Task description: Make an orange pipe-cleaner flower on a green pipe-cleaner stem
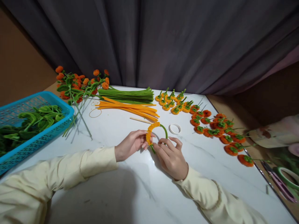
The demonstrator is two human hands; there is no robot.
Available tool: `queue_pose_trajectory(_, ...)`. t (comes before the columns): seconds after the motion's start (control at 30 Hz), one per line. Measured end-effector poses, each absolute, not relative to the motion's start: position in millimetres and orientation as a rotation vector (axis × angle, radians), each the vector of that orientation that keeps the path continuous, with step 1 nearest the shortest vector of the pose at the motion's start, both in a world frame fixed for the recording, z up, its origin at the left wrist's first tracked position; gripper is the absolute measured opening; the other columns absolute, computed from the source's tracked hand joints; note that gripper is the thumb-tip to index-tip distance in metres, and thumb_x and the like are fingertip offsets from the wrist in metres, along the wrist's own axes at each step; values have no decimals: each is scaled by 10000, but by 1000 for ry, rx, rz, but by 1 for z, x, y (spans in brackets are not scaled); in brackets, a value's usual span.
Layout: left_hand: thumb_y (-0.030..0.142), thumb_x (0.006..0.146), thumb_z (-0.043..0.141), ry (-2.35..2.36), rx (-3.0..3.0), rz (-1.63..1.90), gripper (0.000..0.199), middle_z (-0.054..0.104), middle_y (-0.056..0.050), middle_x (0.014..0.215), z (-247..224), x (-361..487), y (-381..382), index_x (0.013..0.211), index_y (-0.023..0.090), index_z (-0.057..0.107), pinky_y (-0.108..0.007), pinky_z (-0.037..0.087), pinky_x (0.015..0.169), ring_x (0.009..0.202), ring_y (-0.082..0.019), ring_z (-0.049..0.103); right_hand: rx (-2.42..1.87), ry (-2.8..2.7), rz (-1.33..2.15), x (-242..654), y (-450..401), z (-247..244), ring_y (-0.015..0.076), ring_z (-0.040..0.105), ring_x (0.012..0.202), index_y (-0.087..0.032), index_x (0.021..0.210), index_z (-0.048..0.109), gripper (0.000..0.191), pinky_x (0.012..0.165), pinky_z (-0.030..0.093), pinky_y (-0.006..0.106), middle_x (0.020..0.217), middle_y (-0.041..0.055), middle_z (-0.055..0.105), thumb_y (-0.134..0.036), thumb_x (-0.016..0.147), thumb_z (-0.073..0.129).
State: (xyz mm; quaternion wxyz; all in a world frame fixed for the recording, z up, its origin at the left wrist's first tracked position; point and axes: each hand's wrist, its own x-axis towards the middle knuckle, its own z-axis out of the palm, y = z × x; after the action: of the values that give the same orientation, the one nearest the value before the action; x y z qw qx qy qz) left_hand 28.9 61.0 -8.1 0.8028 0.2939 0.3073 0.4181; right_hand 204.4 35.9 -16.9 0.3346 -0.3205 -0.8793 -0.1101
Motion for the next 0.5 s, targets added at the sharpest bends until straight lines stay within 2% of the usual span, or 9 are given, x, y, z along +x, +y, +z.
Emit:
queue_pose_trajectory(0.27,263,843,524,689,677,899,245,542,-31,722,-6,30,60,826,73,678,-206,416,519,475,-49,354,-829,-2300,-273,204,35,-16,169,604,815,-113,934,577,143,869,321,376,665,25,613,-48,865,469)
queue_pose_trajectory(0.5,308,831,536,672,683,883,269,551,-38,721,-7,29,60,870,72,660,-220,420,567,526,-69,421,-848,-2295,-293,205,35,-17,166,603,809,-123,932,585,165,875,321,378,664,19,613,-50,868,451)
